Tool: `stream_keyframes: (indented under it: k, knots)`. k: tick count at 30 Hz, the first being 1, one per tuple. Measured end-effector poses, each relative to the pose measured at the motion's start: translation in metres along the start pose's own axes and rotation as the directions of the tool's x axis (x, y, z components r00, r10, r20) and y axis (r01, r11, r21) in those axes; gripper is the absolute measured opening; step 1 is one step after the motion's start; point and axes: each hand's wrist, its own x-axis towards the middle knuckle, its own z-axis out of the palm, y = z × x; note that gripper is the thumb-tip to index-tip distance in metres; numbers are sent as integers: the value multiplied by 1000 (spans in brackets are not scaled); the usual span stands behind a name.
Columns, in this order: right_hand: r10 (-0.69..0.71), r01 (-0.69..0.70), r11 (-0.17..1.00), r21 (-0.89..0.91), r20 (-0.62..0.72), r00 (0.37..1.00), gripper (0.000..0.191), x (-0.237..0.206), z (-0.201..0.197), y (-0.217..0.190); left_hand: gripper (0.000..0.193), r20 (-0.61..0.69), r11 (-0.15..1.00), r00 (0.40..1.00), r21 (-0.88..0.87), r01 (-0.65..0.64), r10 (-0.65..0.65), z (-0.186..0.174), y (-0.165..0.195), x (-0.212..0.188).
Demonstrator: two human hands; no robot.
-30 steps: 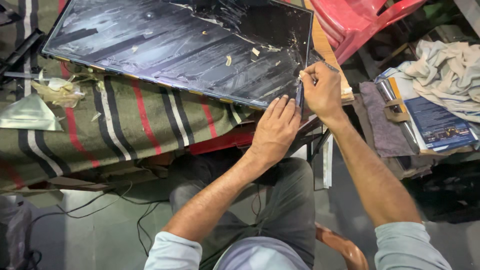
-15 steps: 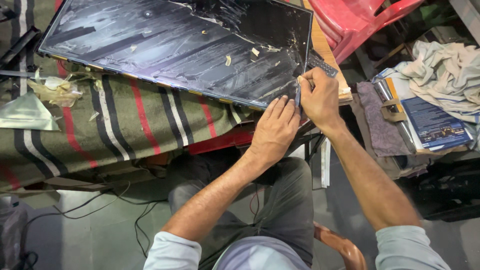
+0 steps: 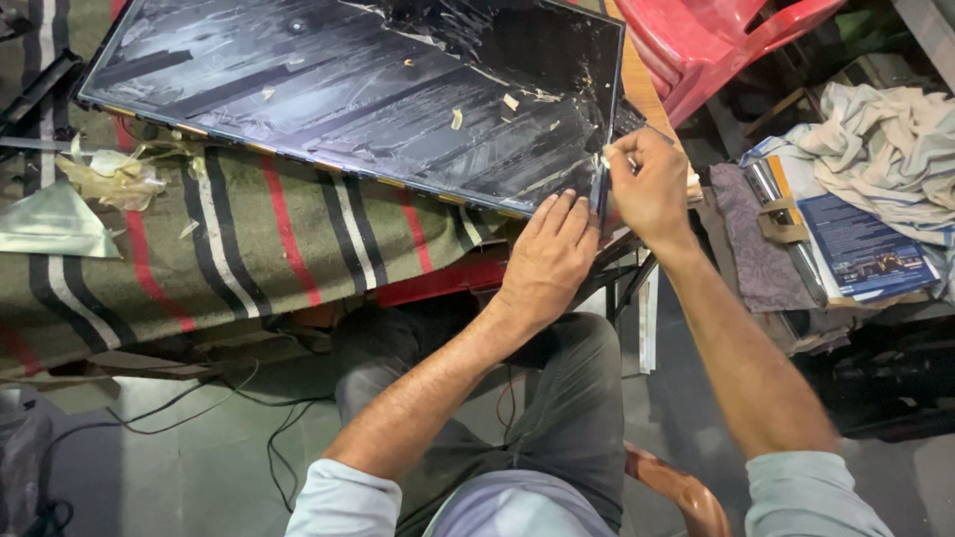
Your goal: The person sits at a workbench with a cracked flat-screen TV panel lying face-up. They pick loose shards of broken glass off the screen surface and pry fragments from the panel's edge, working around the bezel and setting the removed pieces aside on the bench.
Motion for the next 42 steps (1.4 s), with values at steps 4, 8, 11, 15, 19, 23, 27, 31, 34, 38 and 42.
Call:
stream_keyframes:
  k: [4,8,11,15,19,23,27,31,34,38,42]
  knots:
    - [-100,98,995,-34,-44,994,11,9,9,4,38,-7,1000,1000,-12,5,-6,0,1,-1]
    - [-95,93,994,-61,-32,995,12,9,11,2,36,-17,1000,1000,-24,18,-18,1,1,-1]
    - [-46,46,998,-33,-12,999,13,6,10,-2,34,-27,999,999,-32,20,-21,2,0,-1]
    - [-27,26,998,-58,-1,1000,13,-1,9,-10,34,2,1000,1000,-16,17,-17,2,-1,-1]
    - [-24,24,998,-58,3,1000,11,-4,8,-15,34,-10,1000,1000,-7,12,-12,2,0,-2]
    - [16,-15,999,-37,39,999,10,-11,5,-13,35,-17,1000,1000,-5,8,-9,2,-1,-2]
    - [-43,42,999,-21,-11,999,9,-8,2,-3,35,-24,1000,1000,-17,0,0,2,-1,-2]
    - [-86,82,993,-83,-43,995,11,7,7,4,33,-20,1000,1000,-15,12,-13,0,0,-2]
    - [-123,118,989,-91,-55,991,12,12,11,4,32,-31,1000,999,-18,7,-7,0,-1,1]
    - [-79,77,994,-77,-23,997,13,7,12,-1,31,-19,999,1000,-34,19,-20,1,-1,0]
    - [-50,48,996,-77,-17,999,13,0,11,-10,34,-8,999,1000,-26,20,-20,1,0,-1]
